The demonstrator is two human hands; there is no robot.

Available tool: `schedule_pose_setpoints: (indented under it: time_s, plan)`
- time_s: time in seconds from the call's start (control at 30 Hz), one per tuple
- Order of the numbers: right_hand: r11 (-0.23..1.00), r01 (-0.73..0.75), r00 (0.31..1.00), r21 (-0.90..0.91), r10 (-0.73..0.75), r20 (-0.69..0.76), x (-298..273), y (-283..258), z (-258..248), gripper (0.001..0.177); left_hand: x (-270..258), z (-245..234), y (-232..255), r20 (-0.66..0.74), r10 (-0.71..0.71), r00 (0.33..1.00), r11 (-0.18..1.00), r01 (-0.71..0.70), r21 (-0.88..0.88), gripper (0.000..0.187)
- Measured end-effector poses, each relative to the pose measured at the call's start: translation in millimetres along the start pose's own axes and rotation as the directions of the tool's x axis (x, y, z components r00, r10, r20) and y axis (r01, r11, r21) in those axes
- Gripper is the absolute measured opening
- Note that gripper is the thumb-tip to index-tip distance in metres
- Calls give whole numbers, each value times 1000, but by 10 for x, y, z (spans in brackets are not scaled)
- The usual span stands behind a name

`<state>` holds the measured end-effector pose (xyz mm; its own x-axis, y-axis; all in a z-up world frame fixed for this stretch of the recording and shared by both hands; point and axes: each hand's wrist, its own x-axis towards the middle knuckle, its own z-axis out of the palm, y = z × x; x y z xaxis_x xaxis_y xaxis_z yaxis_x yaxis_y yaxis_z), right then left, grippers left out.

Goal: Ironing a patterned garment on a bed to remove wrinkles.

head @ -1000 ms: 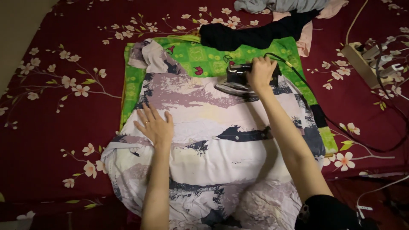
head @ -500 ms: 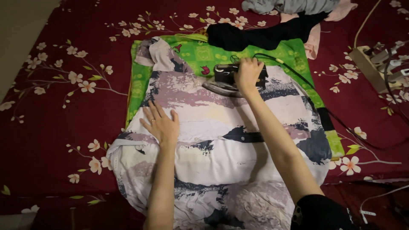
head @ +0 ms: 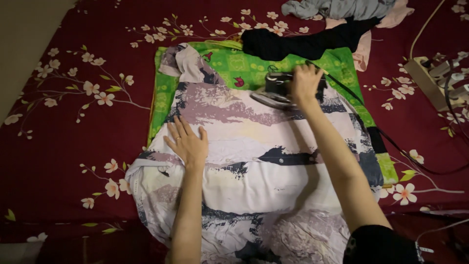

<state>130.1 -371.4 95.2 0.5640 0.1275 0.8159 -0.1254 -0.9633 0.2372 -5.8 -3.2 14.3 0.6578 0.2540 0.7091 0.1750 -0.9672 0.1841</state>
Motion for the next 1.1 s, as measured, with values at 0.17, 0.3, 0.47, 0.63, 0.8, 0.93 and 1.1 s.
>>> schedule_pose_setpoints:
  time_s: [0.17, 0.3, 0.47, 0.63, 0.8, 0.93, 1.1]
  plan:
    - [998, 33, 999, -51, -33, -14, 8, 319, -43, 6, 1, 39, -7, -5, -14, 1000, 1000, 14, -2, 74]
    - [1000, 8, 1000, -22, -8, 30, -33, 396, -28, 12, 33, -79, -50, 110, -80, 991, 997, 80, 6, 74]
    - [1000, -4, 996, 19, 3, 90, -104, 377, 214, 32, 61, -98, -269, 192, -105, 976, 994, 102, 26, 75]
    - [999, -22, 985, 32, 16, 173, -116, 92, 278, 37, 194, -215, -718, 450, -309, 838, 946, 320, 52, 77]
    - [996, -73, 983, 51, 63, 175, -40, -356, 164, 39, 222, -200, -1055, 510, -381, 771, 921, 366, 135, 68]
    - [991, -111, 984, 76, 99, 151, 46, -675, -23, 45, 117, -62, -1143, 416, -356, 837, 934, 318, 161, 62]
    - [982, -120, 990, 146, 108, 88, 86, -965, 204, 34, 120, -112, -1104, 363, -338, 868, 941, 301, 156, 62]
